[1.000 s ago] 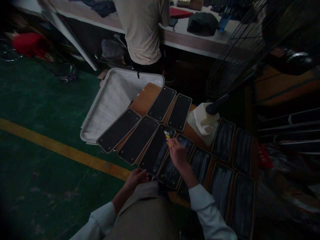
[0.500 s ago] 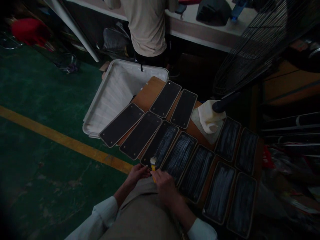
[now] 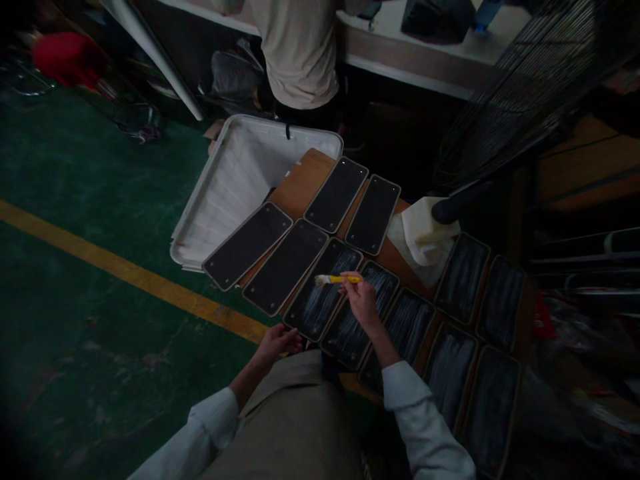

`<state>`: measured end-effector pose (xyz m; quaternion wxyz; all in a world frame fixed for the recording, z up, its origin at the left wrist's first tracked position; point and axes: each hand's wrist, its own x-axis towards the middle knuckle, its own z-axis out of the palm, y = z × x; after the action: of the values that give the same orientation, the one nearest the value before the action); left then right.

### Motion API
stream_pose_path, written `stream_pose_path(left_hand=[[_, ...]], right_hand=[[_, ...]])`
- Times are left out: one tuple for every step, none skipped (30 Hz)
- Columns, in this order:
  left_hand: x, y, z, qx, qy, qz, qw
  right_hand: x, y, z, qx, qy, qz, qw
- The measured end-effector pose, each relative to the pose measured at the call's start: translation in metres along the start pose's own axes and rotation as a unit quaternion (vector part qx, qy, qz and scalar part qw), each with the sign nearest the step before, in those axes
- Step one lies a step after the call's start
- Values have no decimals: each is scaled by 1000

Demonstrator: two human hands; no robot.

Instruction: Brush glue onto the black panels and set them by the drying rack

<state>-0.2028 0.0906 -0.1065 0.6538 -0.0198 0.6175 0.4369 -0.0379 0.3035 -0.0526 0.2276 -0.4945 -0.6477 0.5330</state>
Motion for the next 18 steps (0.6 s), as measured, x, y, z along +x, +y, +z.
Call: stream_pose_path(left_hand=[[0,0,0,1,0,3,1000],[1,0,0,2,0,5,1000],[0,0,0,4,-1,7,1000],[-1,0,0,7,-2,7,1000],[-2,1,0,10,-3,7,1000],[-2,1,0,12,-4,7,1000],[-3,1,0,14,-6,8,1000],[-4,1,0,15,-7,9,1000],[-4,1,0,16,-7,11,1000],[-3,1,0,17,-7,13,1000],[-3,0,-1,19,-6,14,1000],[-2,-1,-1,22,-4,15,1000],[-1,-1,-1,25,-1,15,1000],[0,-2,-2,27,2,14,1000],[1,-2,-2,28,4,13,1000],[2,-3,-2,27,6,12,1000],[2,-3,-2,25,7,12,1000],[2,-2,-2,23,7,12,1000]], right_hand=[[6,-1,-3,-23,25,-30,999],[11,-2,-6,-50,48,-67,995],[15,-5,-8,-79,67,-105,989],[18,-8,-9,-112,80,-140,980],[21,-11,-10,-149,88,-170,970],[23,-14,-9,-188,91,-194,959],[25,-16,-7,-229,91,-209,946],[26,-17,-4,-269,87,-217,934],[25,-17,1,-308,79,-220,922],[23,-17,6,-344,68,-220,910],[19,-17,12,-373,52,-219,900],[12,-17,18,-396,33,-220,891],[3,-16,24,-412,10,-222,884],[-9,-16,30,-418,-15,-227,879],[-23,-16,35,-416,-39,-232,878],[-38,-16,40,-406,-63,-237,880],[-53,-16,44,-390,-87,-241,884],[-68,-17,47,-370,-111,-245,889]])
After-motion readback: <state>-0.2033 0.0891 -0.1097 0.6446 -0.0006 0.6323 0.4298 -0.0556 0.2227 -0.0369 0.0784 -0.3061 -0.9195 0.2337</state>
